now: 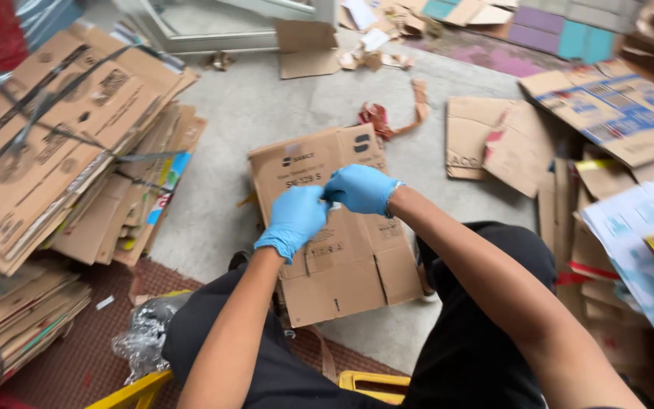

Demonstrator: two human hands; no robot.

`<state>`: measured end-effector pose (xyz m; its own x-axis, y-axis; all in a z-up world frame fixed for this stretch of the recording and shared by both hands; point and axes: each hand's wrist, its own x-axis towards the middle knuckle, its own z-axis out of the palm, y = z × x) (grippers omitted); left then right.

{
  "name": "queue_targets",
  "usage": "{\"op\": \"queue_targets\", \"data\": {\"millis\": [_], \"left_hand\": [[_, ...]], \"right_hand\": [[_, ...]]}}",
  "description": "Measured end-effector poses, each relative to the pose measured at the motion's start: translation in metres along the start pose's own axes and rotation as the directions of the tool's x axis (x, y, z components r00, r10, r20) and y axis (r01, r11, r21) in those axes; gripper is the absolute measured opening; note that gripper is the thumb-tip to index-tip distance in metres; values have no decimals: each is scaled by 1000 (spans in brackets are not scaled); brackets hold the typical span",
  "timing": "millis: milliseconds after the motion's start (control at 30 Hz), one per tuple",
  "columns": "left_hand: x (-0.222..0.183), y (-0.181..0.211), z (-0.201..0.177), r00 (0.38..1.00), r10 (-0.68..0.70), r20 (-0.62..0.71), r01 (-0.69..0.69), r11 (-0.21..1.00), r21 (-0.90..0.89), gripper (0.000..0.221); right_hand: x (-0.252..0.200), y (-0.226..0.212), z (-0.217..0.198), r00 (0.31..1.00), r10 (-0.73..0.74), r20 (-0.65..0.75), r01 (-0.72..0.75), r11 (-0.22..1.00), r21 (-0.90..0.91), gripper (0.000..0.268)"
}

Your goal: The person sits on the floor and bundles a stack of flattened cardboard boxes using a black plastic tie. They wrap the tie around the stack, pull it tight, and secure it by twisting the ends together with their gloved hands.

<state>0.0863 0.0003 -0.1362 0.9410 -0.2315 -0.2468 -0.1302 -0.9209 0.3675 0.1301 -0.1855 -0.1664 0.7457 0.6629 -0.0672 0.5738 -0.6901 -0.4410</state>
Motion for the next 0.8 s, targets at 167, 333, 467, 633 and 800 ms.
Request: {"op": "queue_targets", "data": {"millis": [167,333,467,633,800], "left_hand": [[31,-7,5,987,-143,-77,113,945,-307,15],[48,13,12,979,-195,-61,101,722,-684,13],[61,14,24,965,-260,41,184,553,-812,14],[57,22,19,980,-196,37,111,382,-918,10],[39,39,4,979,-182,94,142,274,-951,15]], "right_hand": [[-29,-4,-9,864,221,-452,-287,954,-83,44],[-60,-74,-22,864,484,137,-283,242,928,55],[-41,-51,16,821,559,114,-193,85,977,34],[-48,-56,-7,840,520,153,-183,7,983,46],[-35,-49,3,780,611,135,-195,32,980,39]]}}
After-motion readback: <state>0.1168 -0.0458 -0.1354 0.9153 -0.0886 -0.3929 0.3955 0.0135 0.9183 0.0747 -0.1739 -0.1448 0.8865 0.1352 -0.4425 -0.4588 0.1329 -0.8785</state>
